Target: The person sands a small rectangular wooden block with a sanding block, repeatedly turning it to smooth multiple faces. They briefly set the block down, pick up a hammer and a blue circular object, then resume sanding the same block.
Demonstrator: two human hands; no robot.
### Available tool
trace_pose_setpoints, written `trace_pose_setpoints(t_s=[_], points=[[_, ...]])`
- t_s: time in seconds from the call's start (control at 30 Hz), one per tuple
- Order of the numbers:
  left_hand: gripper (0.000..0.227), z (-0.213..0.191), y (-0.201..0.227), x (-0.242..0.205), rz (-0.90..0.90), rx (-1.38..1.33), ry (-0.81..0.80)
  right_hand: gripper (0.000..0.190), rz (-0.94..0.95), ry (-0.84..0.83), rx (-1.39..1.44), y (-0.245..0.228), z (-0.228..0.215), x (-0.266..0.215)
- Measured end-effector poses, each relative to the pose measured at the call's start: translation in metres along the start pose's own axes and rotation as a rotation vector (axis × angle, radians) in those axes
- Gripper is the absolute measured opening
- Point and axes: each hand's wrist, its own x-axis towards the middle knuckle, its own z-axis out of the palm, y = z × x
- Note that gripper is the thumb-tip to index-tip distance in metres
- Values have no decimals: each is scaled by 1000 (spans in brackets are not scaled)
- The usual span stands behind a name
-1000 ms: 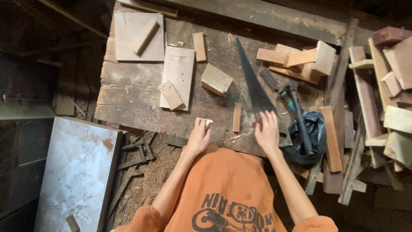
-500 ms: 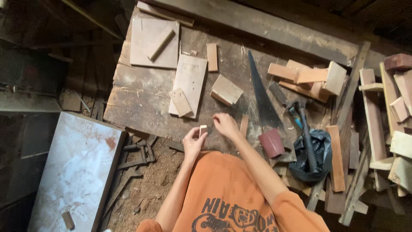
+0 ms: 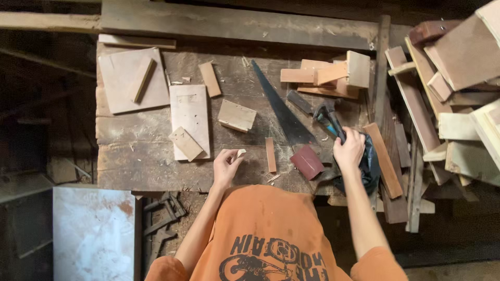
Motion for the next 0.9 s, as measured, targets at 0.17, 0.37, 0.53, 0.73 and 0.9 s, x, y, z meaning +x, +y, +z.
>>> trace_pose_setpoints(t_s=[0.17, 0.37, 0.53, 0.73, 0.9], points=[[24, 4, 19, 10, 78, 177, -64, 43, 36, -154, 5, 28, 25, 28], [26, 12, 22, 17, 48, 378, -154, 54, -48, -276, -216, 33, 43, 51], [23, 23, 19, 18, 152, 499, -185, 57, -65, -450, -257, 37, 43, 57], [25, 22, 21, 10, 38, 461, -168, 49, 50, -641, 102, 51, 31, 47], [23, 20, 27, 21, 152, 442, -103, 50, 75, -730, 115, 58, 27, 51]])
